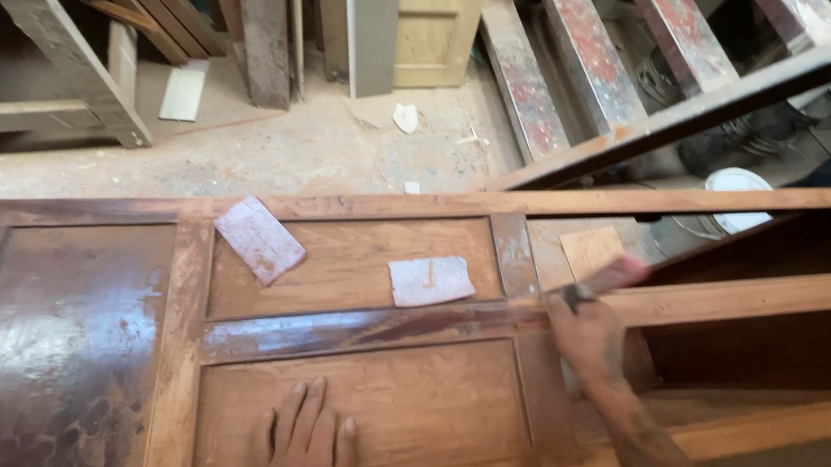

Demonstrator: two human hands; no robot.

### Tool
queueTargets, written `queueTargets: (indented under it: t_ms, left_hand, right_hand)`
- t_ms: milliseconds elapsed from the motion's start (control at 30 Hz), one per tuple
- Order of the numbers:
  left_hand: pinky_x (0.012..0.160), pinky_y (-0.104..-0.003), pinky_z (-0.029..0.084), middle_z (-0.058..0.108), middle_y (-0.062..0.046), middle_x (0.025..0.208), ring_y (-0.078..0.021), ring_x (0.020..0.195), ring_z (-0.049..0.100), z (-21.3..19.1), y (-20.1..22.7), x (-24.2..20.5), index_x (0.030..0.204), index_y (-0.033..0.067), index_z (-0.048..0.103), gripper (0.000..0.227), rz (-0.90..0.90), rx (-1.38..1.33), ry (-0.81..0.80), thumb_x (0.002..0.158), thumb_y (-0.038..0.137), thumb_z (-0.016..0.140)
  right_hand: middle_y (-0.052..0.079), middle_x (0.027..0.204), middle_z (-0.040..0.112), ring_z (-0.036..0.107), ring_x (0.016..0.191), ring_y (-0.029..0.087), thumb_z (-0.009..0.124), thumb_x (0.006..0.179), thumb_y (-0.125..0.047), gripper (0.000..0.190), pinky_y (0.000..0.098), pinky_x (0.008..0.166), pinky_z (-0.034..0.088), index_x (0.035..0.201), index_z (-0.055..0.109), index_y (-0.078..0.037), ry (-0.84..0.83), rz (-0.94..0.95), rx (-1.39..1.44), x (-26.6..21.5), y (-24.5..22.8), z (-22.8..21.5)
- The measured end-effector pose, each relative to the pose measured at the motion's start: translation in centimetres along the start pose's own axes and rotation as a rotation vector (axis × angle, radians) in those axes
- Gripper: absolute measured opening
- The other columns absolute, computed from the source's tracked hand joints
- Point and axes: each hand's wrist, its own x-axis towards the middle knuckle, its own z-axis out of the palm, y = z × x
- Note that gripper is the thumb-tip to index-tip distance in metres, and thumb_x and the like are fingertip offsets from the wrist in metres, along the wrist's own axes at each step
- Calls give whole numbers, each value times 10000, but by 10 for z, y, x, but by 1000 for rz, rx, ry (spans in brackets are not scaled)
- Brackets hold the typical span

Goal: Refinishing a wooden cabinet by sanding the surfaces and applying a finish with a brush

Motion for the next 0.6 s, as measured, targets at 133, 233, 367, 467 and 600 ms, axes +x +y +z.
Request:
queueTargets:
  t_ms: [133, 233, 367, 467, 600]
  left_hand:
    - [1050, -445, 409, 714, -24, 1320, -220, 1242, 643, -10, 3, -7, 987, 180, 729, 246, 43, 0, 6, 944, 357, 564]
    - [1059, -452, 411, 709, -28, 1335, -223, 1256, 640, 0, 1, -1, 993, 179, 730, 248, 29, 6, 7, 949, 359, 565]
    - [1090, -456, 388, 697, -30, 1350, -223, 1270, 627, 0, 0, -9, 1024, 175, 723, 260, 12, -24, 1, 949, 372, 570]
    - [1091, -460, 396, 689, -29, 1367, -218, 1283, 621, -4, 2, -5, 1037, 170, 720, 271, 4, -12, -39, 955, 370, 556]
    - [1094, -412, 364, 734, -10, 1293, -196, 1228, 656, 3, -3, -8, 1033, 180, 740, 291, 40, 10, 45, 962, 380, 541]
  right_hand:
    - [213, 633, 639, 644, 602, 416, 569, 974, -393, 337, 489, 530, 437, 814, 698, -126, 393, -445, -460, 17, 62, 60]
    - [184, 564, 567, 611, 505, 331, 574, 944, -441, 361, 457, 469, 390, 778, 677, -137, 241, -375, -416, 8, 7, 23]
    - [215, 586, 578, 648, 698, 313, 580, 889, -499, 590, 454, 734, 449, 650, 637, 38, 28, 53, 85, -20, -16, -34]
    - [245, 673, 702, 732, 792, 397, 588, 911, -508, 566, 489, 715, 486, 700, 717, 1, 112, -31, 20, -8, 6, 1]
    - [270, 629, 676, 713, 707, 422, 570, 914, -568, 688, 505, 702, 499, 642, 721, 45, 205, 22, -123, 6, 53, -17]
